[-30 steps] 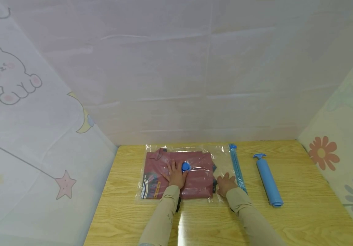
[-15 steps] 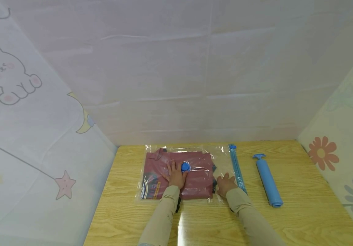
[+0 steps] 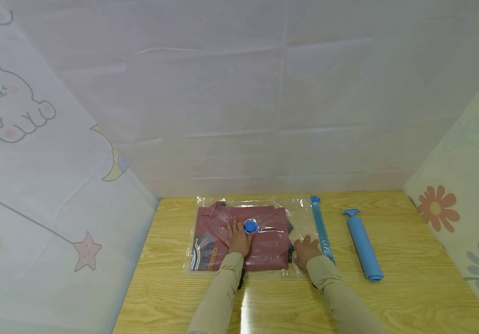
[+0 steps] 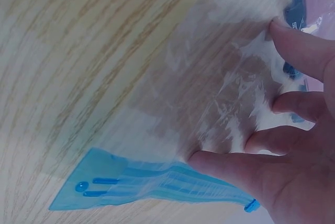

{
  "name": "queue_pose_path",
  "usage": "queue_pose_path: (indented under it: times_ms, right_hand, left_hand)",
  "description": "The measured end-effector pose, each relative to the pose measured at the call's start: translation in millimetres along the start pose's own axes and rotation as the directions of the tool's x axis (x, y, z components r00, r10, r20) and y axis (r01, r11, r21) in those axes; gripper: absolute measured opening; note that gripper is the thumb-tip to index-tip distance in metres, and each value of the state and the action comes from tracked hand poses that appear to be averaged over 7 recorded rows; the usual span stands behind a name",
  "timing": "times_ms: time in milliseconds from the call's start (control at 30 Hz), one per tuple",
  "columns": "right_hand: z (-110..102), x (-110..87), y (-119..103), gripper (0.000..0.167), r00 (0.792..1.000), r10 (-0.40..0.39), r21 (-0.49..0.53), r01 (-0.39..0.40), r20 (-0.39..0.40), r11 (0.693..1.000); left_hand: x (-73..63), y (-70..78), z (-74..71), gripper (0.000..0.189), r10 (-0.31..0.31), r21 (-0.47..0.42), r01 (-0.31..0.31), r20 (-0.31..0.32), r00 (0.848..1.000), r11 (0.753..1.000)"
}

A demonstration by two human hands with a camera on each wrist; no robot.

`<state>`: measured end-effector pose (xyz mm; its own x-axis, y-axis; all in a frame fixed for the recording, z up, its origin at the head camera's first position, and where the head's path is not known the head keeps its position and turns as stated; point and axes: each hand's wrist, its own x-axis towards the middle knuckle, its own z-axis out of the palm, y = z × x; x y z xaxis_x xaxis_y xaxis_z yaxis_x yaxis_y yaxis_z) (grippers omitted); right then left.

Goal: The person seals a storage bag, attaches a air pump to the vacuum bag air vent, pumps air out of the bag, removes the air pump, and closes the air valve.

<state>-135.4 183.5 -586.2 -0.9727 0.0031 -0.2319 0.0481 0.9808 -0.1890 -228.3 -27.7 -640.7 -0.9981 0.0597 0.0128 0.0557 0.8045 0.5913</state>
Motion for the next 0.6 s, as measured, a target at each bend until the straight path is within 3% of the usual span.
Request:
queue_pose_path:
  times_ms: [233, 600]
  right_hand:
    - [-4.8, -4.2, -4.0, 0.048, 1.0, 0.008, -0.002, -0.008, 0.021, 1.0]
    - [-5.6, -3.7, -5.3, 0.046, 0.999, 0.024, 0.011, -0.025, 0.027, 1.0]
  left_hand:
    - [1.1, -0.3, 0.6, 0.041, 0.002, -0.021, -0.002, -0.02, 1.0, 1.0]
    - [1.4, -1.5, 1.6, 0.055, 0.023, 0.038, -0.024, 0.029, 0.999, 0.999]
